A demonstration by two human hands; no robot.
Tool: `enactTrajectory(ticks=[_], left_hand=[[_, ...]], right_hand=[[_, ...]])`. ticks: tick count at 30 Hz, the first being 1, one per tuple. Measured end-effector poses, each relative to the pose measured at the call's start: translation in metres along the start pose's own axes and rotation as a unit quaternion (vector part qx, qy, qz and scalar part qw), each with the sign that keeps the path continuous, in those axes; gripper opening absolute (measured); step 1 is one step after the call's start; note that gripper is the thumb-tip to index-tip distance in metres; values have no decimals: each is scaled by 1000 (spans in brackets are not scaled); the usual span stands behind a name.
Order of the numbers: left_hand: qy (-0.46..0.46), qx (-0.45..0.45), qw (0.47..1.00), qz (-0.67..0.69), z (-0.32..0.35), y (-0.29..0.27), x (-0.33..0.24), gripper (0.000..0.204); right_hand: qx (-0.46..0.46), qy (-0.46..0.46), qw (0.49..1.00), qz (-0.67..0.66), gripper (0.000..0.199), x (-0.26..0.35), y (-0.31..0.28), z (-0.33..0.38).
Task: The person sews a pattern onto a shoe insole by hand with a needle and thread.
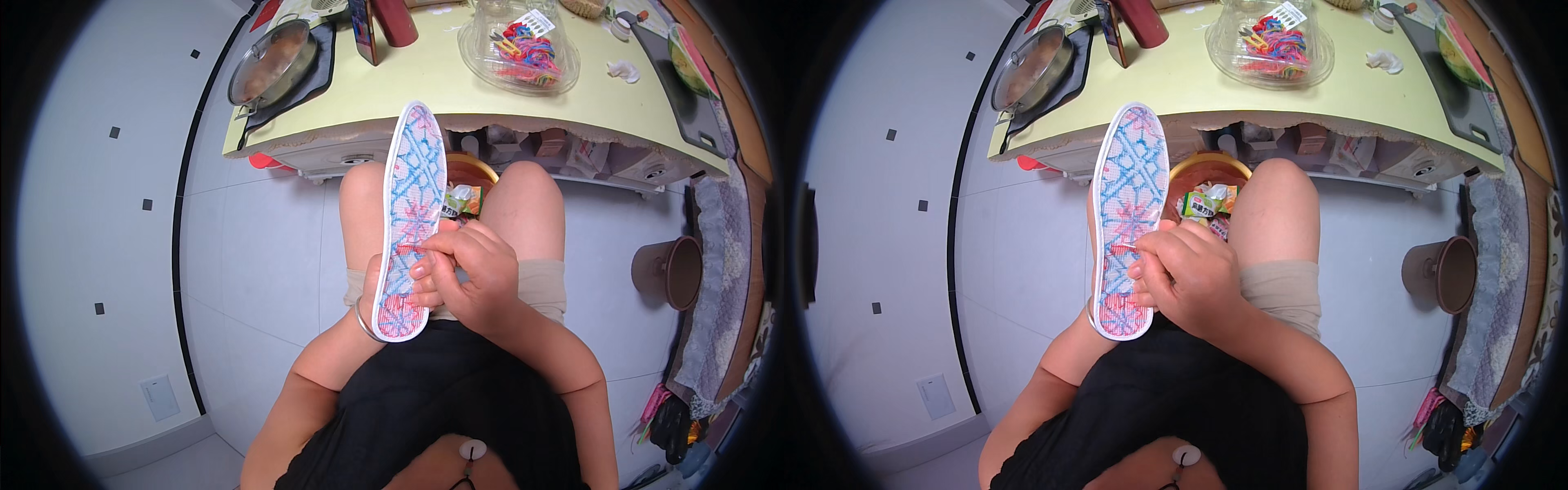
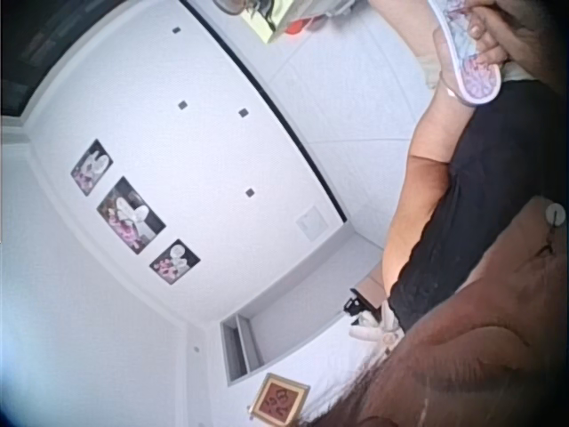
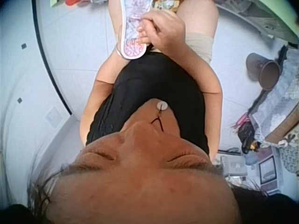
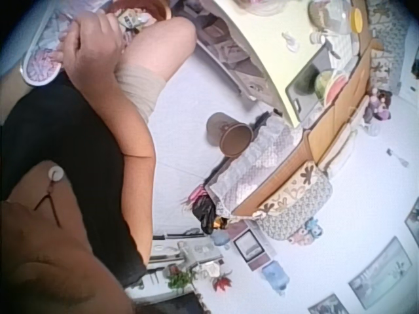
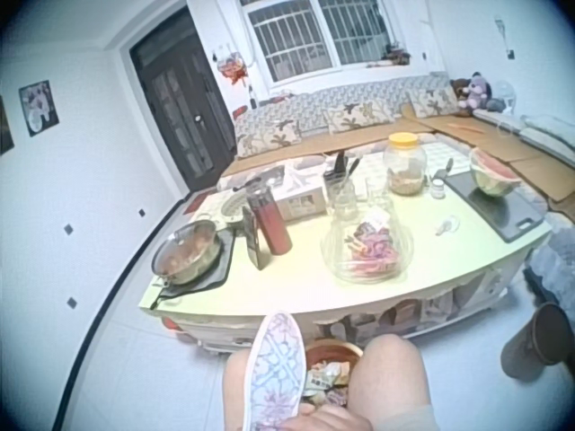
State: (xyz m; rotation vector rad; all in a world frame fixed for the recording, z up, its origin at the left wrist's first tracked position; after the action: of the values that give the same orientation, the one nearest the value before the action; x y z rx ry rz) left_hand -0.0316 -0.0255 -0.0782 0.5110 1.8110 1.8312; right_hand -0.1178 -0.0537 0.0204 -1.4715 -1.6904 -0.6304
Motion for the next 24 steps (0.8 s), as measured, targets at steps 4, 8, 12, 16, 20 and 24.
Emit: enactTrajectory(ticks=[4,8,12,16,20,24], left_hand=[[25,-68,997,-30,0,19,-1,48],[15,-37,998,-40,-2,16,-2,49],[21,-62,995,-76,-2,24,-3,49],[57,-143,979,-136,6,20,-9,43],[130,-260,900,-324,12,18,-25,29],[194,-257,888,-327,14,21,-35,25]], right_hand=[[-2,-4,1000,5,13,0,-1,0],[-1,-15,1000,16,13,3,-1,-1],[2,-19,1000,22,12,5,-3,-2],[9,-27,999,45,12,12,-3,-3],[14,45,999,15,10,-6,-6,-1],[3,241,945,-221,5,-40,4,14]])
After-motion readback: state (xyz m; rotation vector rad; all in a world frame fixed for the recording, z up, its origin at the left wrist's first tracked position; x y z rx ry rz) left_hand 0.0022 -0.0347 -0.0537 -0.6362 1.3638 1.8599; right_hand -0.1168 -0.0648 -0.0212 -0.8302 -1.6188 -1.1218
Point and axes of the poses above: each hand's wrist, its own z-axis away from the middle knuckle, its own y-axis out of the palm, x = y × z, the point moved 8 cm from there along -z, towards the middle knuckle, and after that the axes turned 9 degrees about -z, right-handed, at the moved point
